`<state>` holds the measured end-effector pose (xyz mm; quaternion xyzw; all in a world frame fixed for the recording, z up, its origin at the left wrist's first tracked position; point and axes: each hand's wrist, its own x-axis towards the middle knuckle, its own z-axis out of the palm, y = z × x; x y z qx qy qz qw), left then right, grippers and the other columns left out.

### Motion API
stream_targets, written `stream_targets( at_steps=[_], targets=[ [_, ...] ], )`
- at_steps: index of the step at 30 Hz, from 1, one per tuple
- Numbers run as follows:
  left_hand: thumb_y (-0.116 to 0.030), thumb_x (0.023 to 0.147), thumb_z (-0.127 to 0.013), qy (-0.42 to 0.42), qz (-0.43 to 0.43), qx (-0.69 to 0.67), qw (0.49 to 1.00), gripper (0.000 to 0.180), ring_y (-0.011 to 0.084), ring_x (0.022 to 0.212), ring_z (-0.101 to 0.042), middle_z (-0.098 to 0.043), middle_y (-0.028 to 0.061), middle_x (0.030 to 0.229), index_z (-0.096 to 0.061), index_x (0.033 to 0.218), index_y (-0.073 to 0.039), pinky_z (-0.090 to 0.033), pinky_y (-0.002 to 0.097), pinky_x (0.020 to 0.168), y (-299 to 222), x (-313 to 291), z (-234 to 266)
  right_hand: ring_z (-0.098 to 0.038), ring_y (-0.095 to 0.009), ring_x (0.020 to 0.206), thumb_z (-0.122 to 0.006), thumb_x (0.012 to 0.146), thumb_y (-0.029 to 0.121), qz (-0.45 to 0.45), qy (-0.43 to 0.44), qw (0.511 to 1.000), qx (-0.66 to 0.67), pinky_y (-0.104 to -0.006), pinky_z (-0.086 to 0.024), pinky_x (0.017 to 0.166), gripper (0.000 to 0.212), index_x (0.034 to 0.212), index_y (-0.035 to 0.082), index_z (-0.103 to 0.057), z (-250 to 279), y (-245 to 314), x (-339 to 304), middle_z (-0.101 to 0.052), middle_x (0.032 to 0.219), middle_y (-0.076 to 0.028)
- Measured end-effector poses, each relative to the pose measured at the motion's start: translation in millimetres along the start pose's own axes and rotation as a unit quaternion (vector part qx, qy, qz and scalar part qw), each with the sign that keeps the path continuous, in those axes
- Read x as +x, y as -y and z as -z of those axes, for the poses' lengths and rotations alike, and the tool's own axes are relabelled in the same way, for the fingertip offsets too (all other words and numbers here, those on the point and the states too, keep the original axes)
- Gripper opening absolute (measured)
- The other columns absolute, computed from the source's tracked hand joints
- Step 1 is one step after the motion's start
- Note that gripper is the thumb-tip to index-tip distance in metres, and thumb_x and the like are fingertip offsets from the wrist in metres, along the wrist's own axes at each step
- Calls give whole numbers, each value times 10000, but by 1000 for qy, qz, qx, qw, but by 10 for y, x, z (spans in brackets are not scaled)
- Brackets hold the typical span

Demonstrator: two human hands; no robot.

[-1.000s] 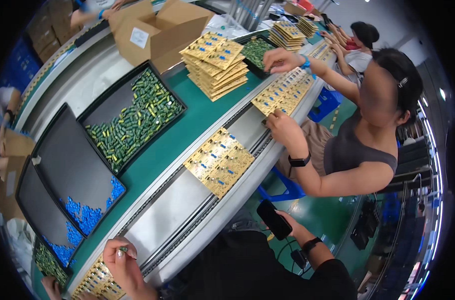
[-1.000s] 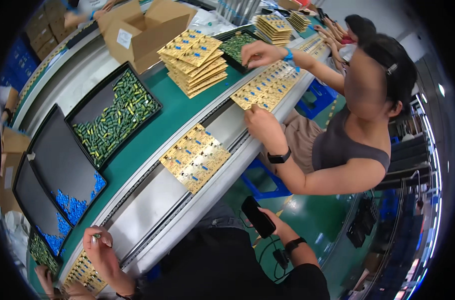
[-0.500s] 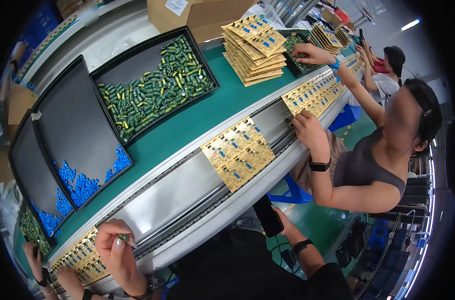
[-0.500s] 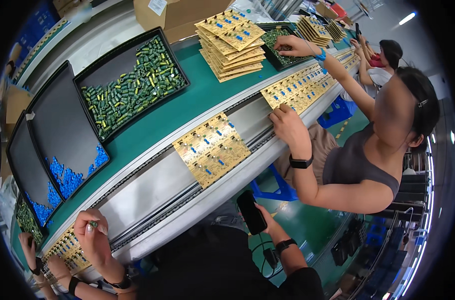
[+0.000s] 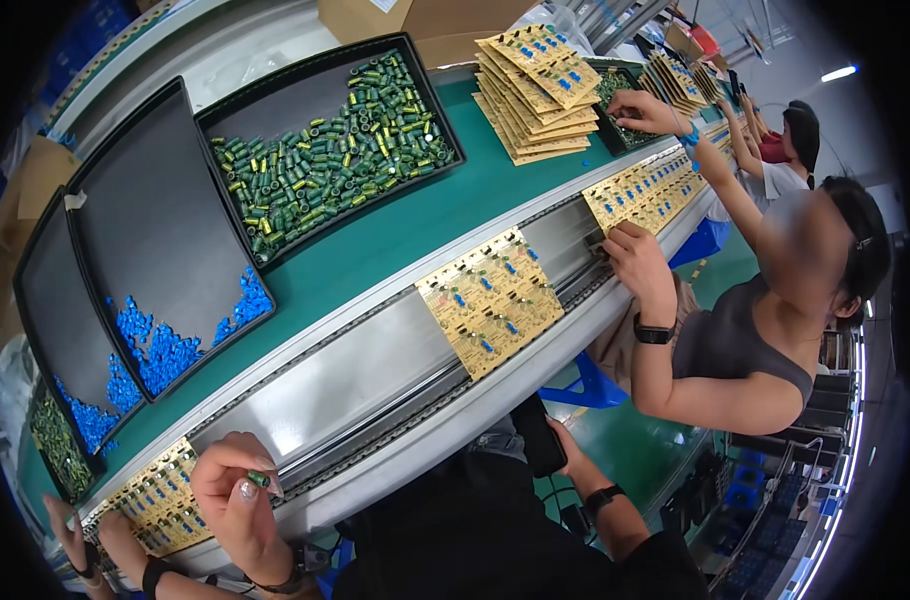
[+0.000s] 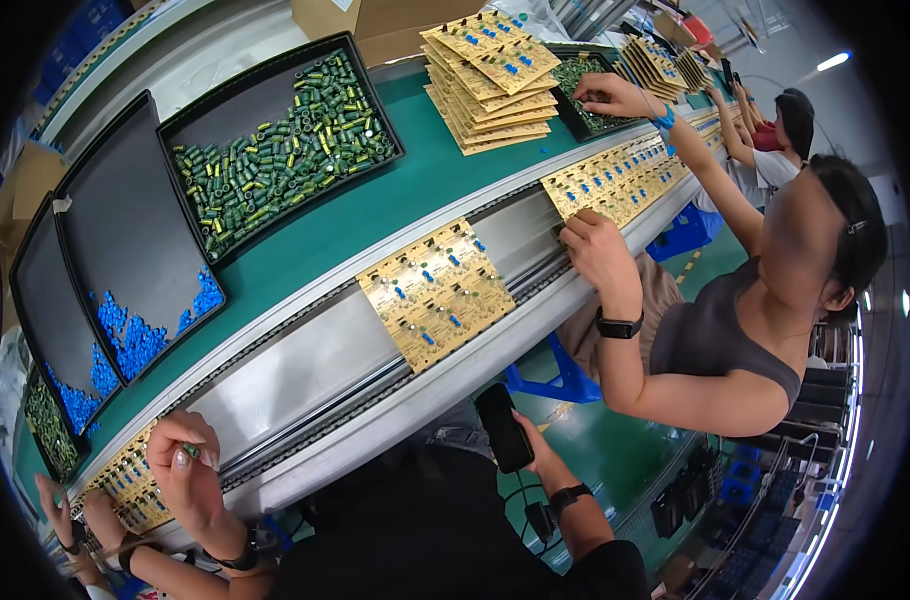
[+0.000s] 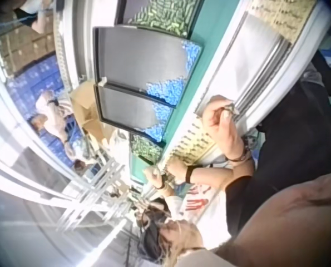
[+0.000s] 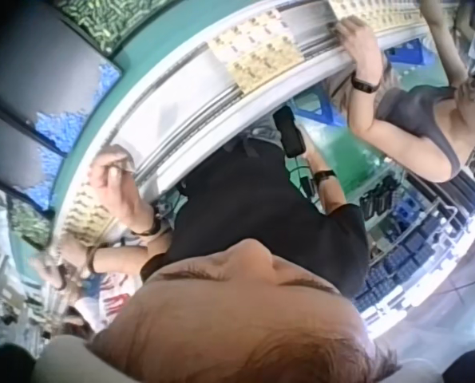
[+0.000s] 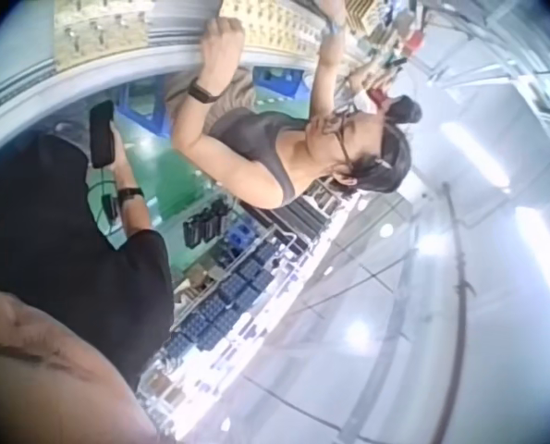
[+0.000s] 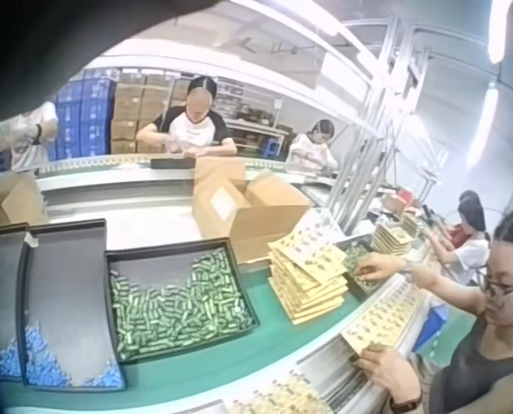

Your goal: Manually assembling small components onto a circuit board at a production line station.

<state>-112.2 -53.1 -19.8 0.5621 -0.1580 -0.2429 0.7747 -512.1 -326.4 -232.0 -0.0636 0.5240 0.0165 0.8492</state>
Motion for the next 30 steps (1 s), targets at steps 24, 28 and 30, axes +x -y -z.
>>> stream_targets(
  at_steps=[24, 28, 30],
  targets=[
    [-220, 820, -648, -16, -17, 15, 1000, 284, 125, 631, -478, -551, 99, 776, -583, 855, 54, -378, 226, 545, -173, -71, -95, -659, -220, 803, -602, 881, 390, 73, -116, 971, -197, -378, -553, 714, 359, 1068, 85, -632, -247, -275, -223, -670, 918, -78],
    [-111, 824, -626, -17, 35, -29, 999, 174, 113, 703, -547, -579, 73, 797, -625, 892, 49, -449, 222, 629, -169, -8, -26, -658, -214, 814, -619, 870, 373, 69, -137, 965, -211, -368, -551, 730, 341, 1048, 83, -643, -875, -300, -522, -674, 908, -62],
    [-119, 830, -631, -9, 73, -32, 997, 180, 111, 714, -561, -588, 69, 795, -633, 903, 45, -456, 222, 644, -122, 33, -2, -657, -216, 817, -622, 868, 364, 63, -92, 952, -284, -370, -549, 733, 335, 1049, 83, -644, -1355, 615, -242, -673, 914, -66]
  ],
)
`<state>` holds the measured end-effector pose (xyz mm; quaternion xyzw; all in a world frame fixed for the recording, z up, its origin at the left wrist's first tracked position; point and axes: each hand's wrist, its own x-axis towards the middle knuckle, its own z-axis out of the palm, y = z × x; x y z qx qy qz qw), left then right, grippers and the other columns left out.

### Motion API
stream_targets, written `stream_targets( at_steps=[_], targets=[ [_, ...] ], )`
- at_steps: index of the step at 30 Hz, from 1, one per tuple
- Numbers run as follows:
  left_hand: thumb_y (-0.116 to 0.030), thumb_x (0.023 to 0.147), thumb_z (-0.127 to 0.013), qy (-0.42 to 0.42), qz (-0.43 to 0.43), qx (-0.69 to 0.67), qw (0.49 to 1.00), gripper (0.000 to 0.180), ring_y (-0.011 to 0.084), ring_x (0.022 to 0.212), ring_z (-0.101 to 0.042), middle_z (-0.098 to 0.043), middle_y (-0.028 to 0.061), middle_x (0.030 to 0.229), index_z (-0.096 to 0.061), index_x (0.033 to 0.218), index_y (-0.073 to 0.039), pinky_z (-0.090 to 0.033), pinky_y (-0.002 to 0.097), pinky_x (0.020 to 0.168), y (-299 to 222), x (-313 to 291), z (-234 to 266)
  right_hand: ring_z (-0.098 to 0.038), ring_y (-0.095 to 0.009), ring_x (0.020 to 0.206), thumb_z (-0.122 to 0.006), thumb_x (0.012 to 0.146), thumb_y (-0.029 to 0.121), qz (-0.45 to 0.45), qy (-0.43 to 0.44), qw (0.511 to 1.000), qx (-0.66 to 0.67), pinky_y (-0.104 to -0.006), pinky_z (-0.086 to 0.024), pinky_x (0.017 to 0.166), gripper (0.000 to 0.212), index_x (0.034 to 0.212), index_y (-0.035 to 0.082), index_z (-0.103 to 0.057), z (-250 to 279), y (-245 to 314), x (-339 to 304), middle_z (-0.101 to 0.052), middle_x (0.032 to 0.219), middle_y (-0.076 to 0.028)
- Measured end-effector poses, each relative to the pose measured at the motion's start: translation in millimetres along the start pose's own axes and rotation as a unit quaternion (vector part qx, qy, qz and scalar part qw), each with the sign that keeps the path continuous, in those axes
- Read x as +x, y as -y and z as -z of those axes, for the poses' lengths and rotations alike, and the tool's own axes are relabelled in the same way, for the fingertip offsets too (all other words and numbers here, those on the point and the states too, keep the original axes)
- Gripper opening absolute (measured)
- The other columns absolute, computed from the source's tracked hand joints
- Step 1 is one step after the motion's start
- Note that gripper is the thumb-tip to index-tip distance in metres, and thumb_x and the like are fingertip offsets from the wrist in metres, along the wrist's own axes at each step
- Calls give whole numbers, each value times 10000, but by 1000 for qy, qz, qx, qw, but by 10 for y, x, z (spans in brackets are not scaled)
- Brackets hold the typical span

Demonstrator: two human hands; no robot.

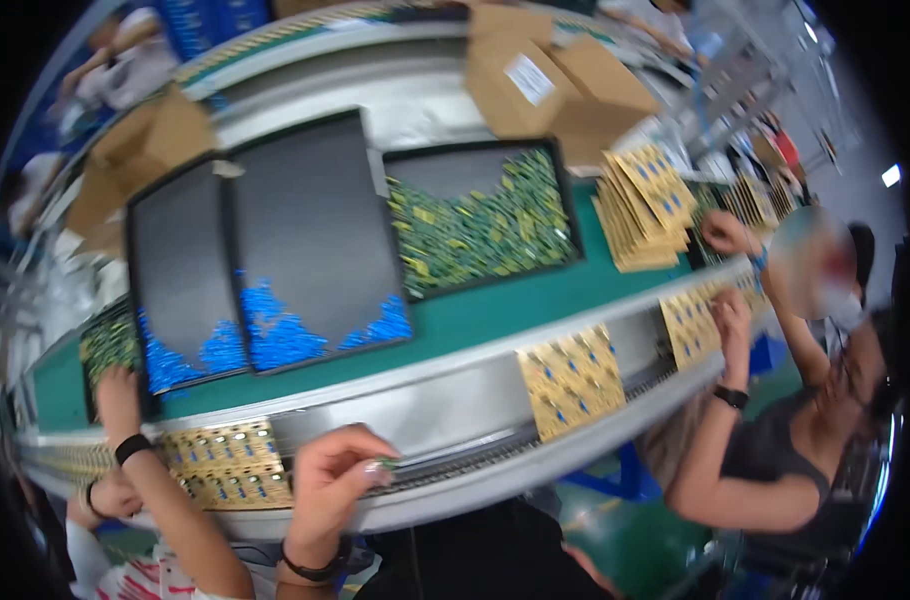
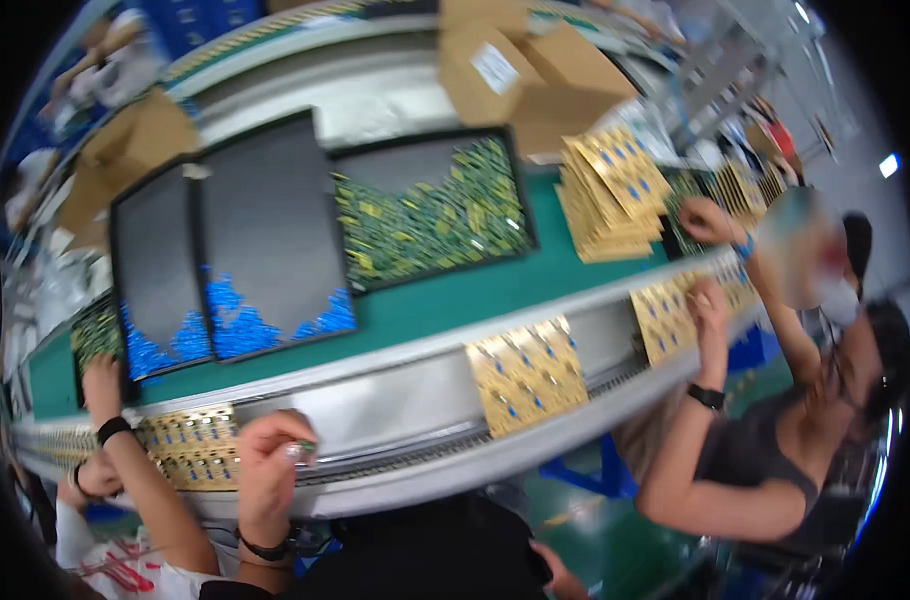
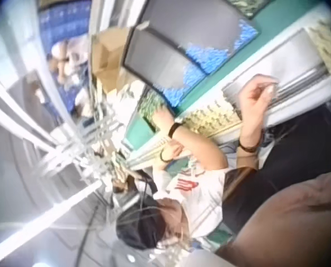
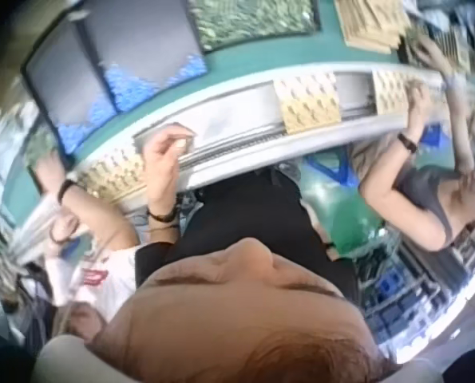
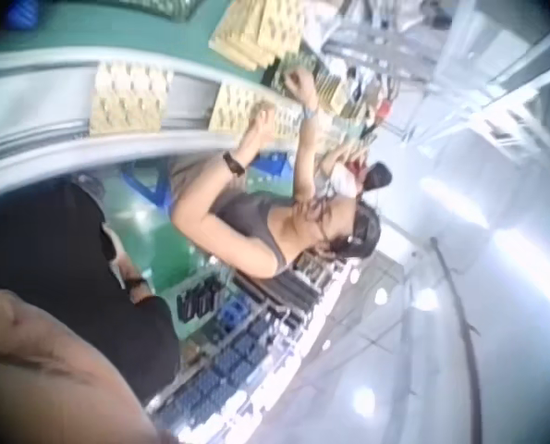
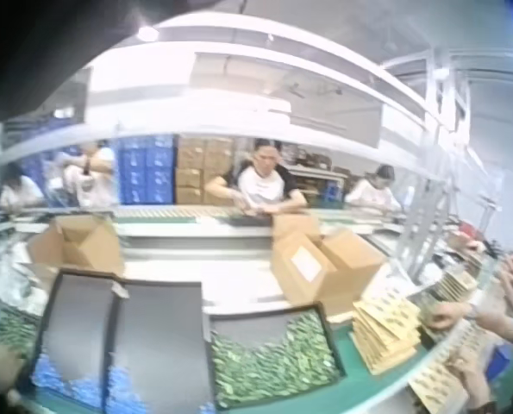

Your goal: Manually assembling small components onto a circuit board at a production line station.

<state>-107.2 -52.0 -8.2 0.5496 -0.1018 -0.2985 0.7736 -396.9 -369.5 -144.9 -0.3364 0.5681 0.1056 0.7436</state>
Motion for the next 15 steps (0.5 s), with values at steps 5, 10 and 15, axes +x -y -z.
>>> stream_targets(
  at_steps=[5, 10, 15],
  targets=[
    [-57, 872, -604, 52, 54, -37, 997, 149, 93, 763, -589, -631, 54, 859, -646, 978, 38, -479, 230, 696, 52, 2, 18, -657, -220, 826, -630, 863, 341, 72, 102, 980, -154, -375, -543, 740, 321, 1052, 82, -647, 254, 3579, 331, -671, 929, -77],
    [-81, 906, -586, 49, 50, -69, 995, 156, 73, 751, -568, -627, 24, 820, -653, 1020, 2, -445, 214, 677, 129, -28, 117, -656, -224, 835, -638, 858, 319, 124, 182, 934, -281, -380, -538, 747, 309, 1055, 81, -649, -337, 4069, 490, -669, 944, -88],
    [-111, 914, -585, 81, 34, -82, 993, 196, 51, 747, -543, -609, -7, 820, -643, 1076, -17, -435, 196, 677, 136, 96, 174, -655, -228, 844, -646, 853, 296, 186, 203, 892, -360, -385, -533, 754, 298, 1058, 80, -652, 183, 4540, 411, -667, 959, -99]
  ],
)
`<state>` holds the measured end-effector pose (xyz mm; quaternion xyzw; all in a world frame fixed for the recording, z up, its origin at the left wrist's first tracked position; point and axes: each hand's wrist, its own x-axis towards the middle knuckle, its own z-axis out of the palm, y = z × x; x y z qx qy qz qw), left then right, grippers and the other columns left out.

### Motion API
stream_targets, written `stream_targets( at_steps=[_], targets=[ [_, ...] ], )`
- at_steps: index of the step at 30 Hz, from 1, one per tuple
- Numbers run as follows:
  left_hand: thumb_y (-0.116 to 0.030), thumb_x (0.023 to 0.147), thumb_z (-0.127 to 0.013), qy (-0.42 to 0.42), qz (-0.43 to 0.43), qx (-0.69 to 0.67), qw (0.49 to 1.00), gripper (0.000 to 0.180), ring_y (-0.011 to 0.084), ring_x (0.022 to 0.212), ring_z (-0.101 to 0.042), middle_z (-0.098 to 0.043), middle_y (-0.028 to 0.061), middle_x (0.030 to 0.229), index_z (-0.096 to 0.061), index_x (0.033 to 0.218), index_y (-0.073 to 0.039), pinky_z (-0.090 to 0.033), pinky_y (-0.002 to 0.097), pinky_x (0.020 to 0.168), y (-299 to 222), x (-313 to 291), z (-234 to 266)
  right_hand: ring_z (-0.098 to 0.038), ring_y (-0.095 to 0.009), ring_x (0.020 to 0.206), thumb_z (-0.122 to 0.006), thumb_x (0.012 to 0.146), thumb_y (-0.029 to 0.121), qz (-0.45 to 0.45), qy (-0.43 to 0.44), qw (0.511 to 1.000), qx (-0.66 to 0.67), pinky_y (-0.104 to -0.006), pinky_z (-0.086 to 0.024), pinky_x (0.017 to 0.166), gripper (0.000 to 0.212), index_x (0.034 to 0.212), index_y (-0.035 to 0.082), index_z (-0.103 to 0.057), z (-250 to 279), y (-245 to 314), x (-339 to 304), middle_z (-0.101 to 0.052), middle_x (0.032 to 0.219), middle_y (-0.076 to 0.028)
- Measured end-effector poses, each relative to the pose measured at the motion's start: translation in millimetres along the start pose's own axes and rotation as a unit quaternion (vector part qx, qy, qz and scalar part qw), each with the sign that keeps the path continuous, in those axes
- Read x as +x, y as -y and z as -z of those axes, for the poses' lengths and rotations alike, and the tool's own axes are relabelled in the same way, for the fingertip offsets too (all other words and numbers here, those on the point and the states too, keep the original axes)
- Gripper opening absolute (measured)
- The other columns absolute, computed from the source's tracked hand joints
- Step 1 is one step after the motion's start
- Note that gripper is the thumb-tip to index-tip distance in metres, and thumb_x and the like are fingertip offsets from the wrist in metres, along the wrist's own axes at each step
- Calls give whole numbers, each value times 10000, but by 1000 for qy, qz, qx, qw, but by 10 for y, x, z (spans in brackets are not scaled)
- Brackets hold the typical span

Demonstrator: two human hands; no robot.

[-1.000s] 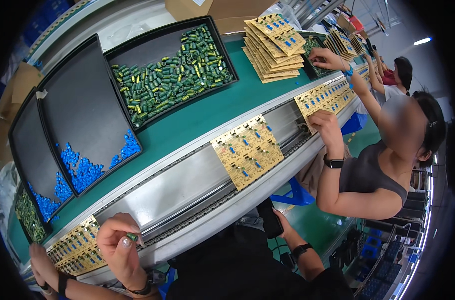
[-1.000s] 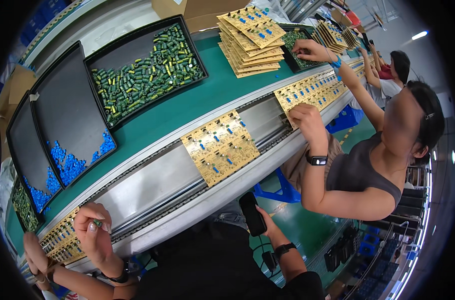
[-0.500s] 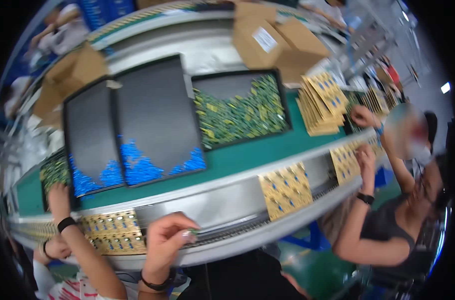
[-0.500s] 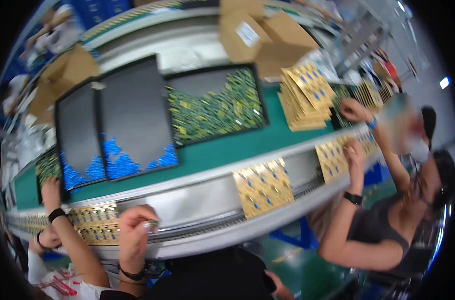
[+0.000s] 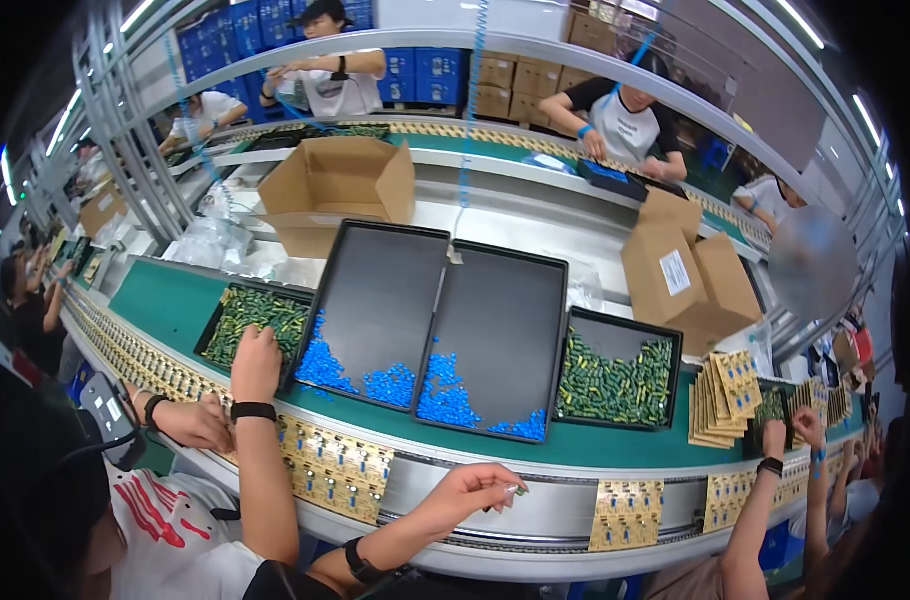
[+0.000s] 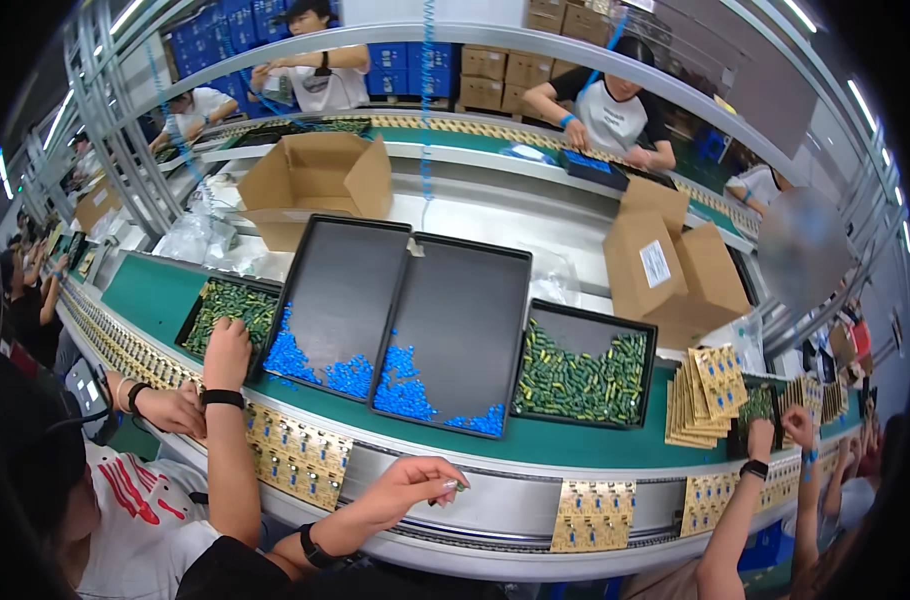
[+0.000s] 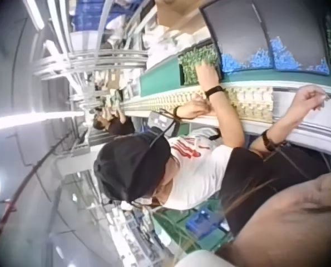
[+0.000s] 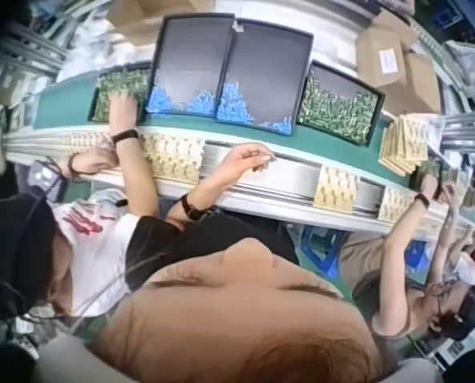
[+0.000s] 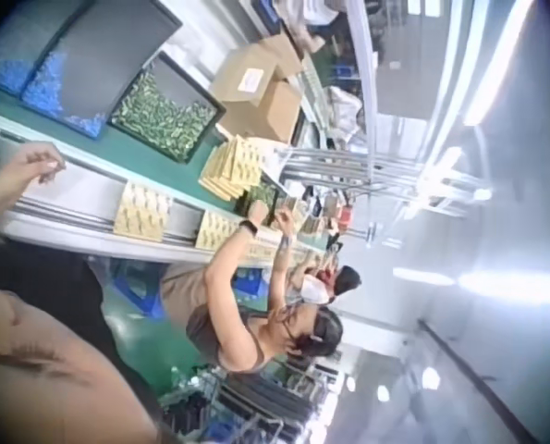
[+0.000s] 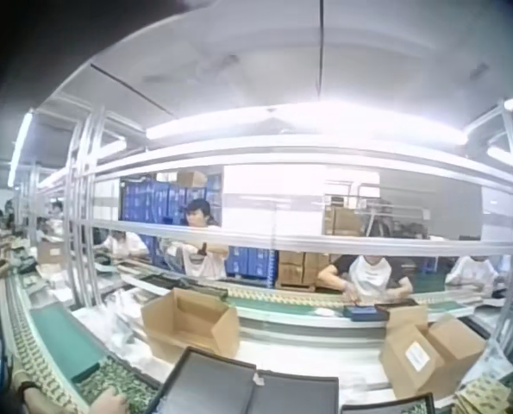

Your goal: Manually assembling small components onto a circuit board at a production line station.

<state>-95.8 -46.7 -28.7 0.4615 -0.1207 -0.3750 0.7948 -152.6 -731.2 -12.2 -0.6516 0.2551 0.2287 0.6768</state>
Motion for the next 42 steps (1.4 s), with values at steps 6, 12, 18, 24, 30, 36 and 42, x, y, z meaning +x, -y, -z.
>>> stream_targets(
  at_steps=[6, 12, 18, 24, 30, 36, 42],
  targets=[
    [-108, 922, -557, -8, -5, -22, 1000, 188, 55, 736, -537, -600, -5, 806, -646, 1064, -24, -411, 194, 659, -60, 23, -4, -654, -233, 855, -656, 847, 269, 40, 36, 992, -112, -391, -527, 762, 287, 1061, 79, -655, 143, -39, 40, -664, 977, -113],
    [-135, 926, -565, 20, -16, -29, 999, 202, 60, 743, -543, -605, -1, 822, -641, 1082, -31, -414, 199, 661, -55, 5, 23, -653, -238, 866, -665, 841, 242, 78, 57, 972, -214, -397, -520, 770, 278, 1065, 77, -658, 481, -250, -81, -662, 994, -126],
    [-142, 931, -558, 25, -33, -22, 999, 192, 65, 755, -557, -615, -1, 822, -630, 1079, -45, -437, 219, 670, 24, 39, -2, -651, -243, 877, -675, 835, 215, 114, 75, 943, -303, -403, -514, 778, 272, 1068, 76, -662, 1268, -1149, -431, -659, 1012, -139],
    [-149, 930, -561, 42, -58, -46, 996, 193, 70, 753, -554, -614, 1, 824, -629, 1073, -38, -441, 221, 676, -20, -53, 17, -650, -248, 888, -684, 829, 188, 148, 76, 899, -406, -409, -508, 787, 269, 1072, 75, -665, 2080, -1735, -1133, -657, 1030, -152],
    [-161, 926, -572, 12, -74, -64, 995, 197, 70, 756, -560, -613, 5, 823, -628, 1062, -30, -449, 226, 679, 39, -159, 216, -649, -253, 899, -694, 823, 161, 183, 128, 852, -473, -415, -502, 795, 268, 1075, 73, -668, 1723, -1480, -357, -654, 1048, -165],
    [-133, 925, -576, 56, -49, -50, 996, 207, 66, 789, -549, -609, 17, 884, -629, 1087, -15, -450, 215, 684, 22, 43, -37, -648, -258, 909, -704, 817, 134, 226, 118, 808, -531, -421, -495, 803, 271, 1079, 72, -671, 715, -1043, -489, -652, 1066, -179],
    [-156, 918, -597, 63, -53, -84, 993, 174, 62, 751, -552, -603, 3, 836, -625, 1024, -21, -449, 214, 650, 35, -3, 72, -652, -220, 744, -650, 859, 137, 291, 147, 745, -582, -368, -503, 692, 177, 1006, 46, -688, -424, -424, -259, -676, 915, -175]
  ],
)
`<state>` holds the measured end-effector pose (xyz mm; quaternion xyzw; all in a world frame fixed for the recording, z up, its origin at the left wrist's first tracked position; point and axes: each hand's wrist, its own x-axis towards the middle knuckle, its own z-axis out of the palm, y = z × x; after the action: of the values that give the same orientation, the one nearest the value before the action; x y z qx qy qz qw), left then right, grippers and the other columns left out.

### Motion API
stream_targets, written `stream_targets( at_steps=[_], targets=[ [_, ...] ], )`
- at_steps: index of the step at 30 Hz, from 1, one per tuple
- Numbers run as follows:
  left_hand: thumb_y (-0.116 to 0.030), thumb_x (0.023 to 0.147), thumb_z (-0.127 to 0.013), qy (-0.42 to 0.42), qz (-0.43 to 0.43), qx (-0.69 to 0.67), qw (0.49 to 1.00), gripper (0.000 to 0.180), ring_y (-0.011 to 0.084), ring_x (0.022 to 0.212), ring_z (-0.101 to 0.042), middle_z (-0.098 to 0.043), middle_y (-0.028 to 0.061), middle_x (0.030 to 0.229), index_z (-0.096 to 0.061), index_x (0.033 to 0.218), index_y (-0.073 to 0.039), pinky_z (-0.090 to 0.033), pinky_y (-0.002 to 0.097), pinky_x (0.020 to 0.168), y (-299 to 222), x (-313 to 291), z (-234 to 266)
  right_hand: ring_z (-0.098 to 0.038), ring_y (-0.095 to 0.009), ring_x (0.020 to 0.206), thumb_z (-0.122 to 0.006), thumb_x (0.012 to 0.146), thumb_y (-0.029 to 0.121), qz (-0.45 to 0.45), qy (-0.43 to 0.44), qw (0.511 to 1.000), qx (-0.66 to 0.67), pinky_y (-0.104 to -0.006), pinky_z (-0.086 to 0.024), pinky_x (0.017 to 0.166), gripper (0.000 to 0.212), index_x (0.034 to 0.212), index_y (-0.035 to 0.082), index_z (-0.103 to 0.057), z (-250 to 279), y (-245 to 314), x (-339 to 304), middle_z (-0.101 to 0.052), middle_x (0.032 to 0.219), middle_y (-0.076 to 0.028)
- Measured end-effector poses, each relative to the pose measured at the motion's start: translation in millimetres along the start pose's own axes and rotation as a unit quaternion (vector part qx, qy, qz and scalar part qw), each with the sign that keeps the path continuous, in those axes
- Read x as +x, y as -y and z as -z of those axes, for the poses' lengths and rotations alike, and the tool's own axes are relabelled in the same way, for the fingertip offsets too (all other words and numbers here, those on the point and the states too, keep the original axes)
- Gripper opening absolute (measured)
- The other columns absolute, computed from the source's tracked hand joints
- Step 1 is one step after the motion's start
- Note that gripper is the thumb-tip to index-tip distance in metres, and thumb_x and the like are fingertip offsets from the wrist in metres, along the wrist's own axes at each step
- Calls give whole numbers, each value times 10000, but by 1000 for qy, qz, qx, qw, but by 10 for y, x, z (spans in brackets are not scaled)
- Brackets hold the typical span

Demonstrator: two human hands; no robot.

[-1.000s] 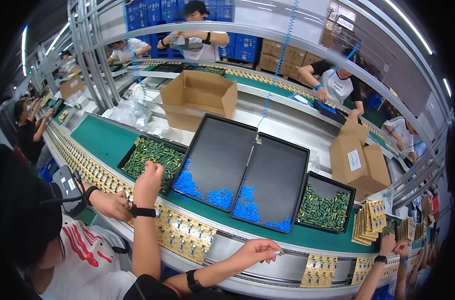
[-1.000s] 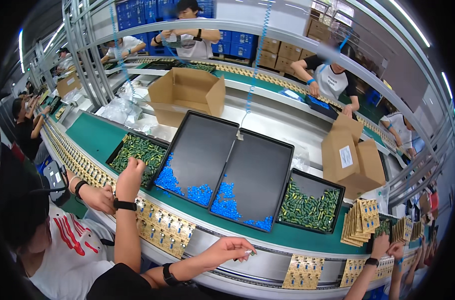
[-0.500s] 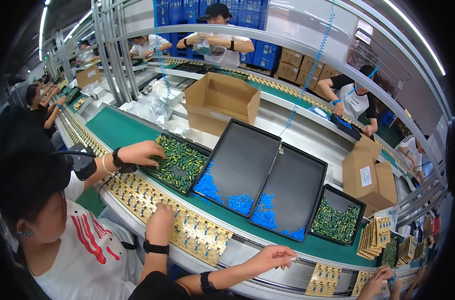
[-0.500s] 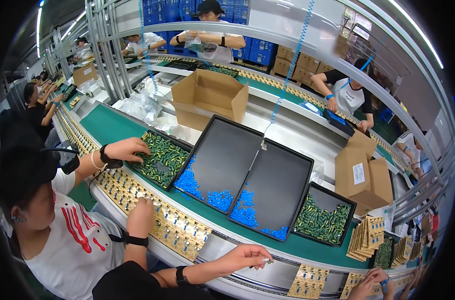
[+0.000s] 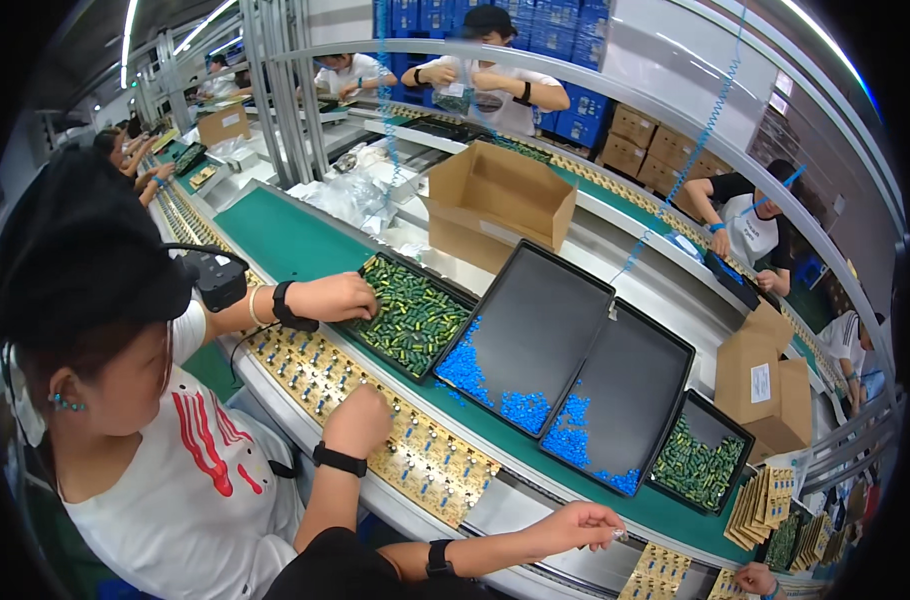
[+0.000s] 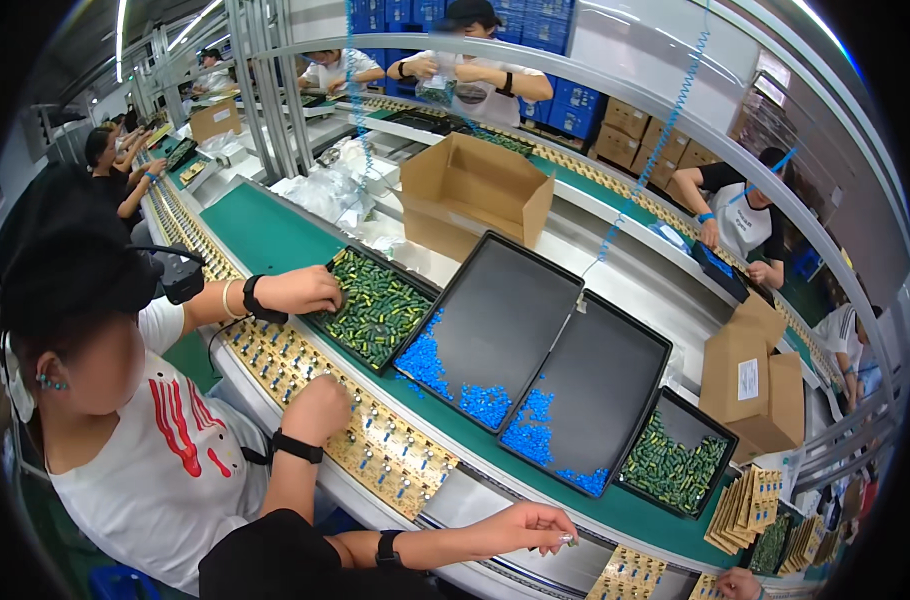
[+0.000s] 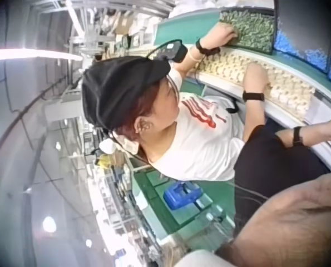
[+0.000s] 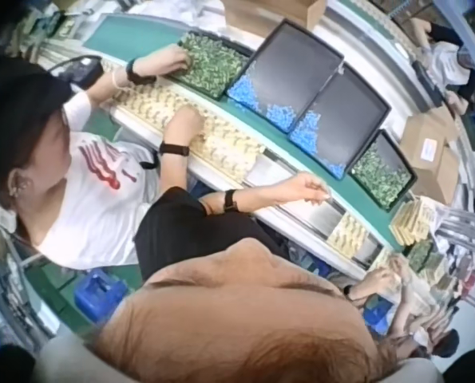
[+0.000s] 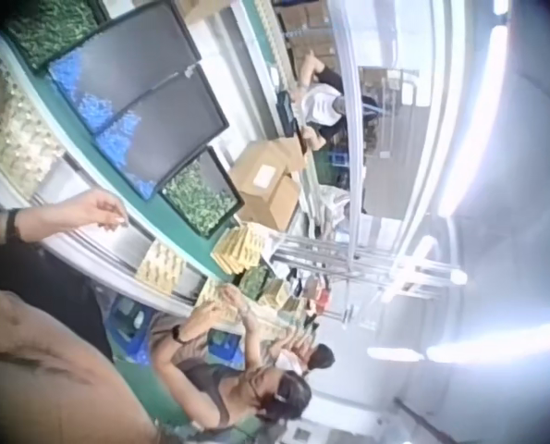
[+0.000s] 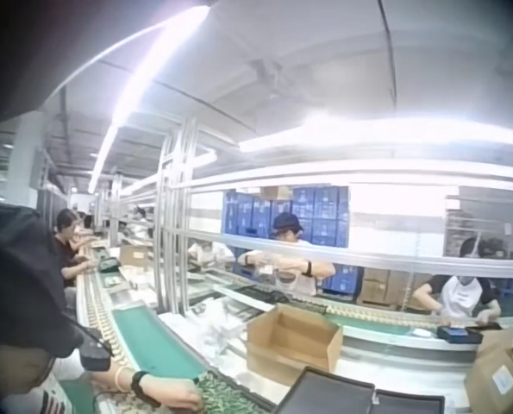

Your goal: Manually assembling small components onto a circuit board at a production line station.

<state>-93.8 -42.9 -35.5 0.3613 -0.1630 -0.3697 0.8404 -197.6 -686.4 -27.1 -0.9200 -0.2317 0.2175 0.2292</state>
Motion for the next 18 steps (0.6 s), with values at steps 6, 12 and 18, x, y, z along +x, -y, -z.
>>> stream_targets(
  at_steps=[6, 12, 18],
  targets=[
    [-138, 937, -570, 12, -7, 9, 1000, 179, 69, 769, -547, -606, 9, 879, -623, 1064, -23, -448, 223, 670, 5, -28, -104, -649, -230, 737, -635, 871, 156, 7, 50, 999, 15, -363, -503, 696, 168, 985, 45, -689, -40, 353, 382, -673, 892, -168],
    [-134, 925, -583, 38, 21, 14, 999, 187, 66, 784, -561, -618, 6, 908, -627, 1077, -35, -454, 222, 680, 26, -61, -86, -646, -239, 731, -619, 883, 176, -50, 38, 997, 46, -359, -503, 699, 170, 964, 44, -689, -538, 843, 91, -670, 869, -161],
    [-115, 912, -586, -34, 28, 34, 998, 189, 59, 763, -548, -608, -1, 852, -642, 1064, -18, -436, 209, 677, -85, -37, -98, -642, -248, 724, -604, 895, 195, -202, -28, 972, 119, -354, -502, 703, 181, 943, 43, -690, -1576, 1934, -1147, -667, 846, -154]
  ],
)
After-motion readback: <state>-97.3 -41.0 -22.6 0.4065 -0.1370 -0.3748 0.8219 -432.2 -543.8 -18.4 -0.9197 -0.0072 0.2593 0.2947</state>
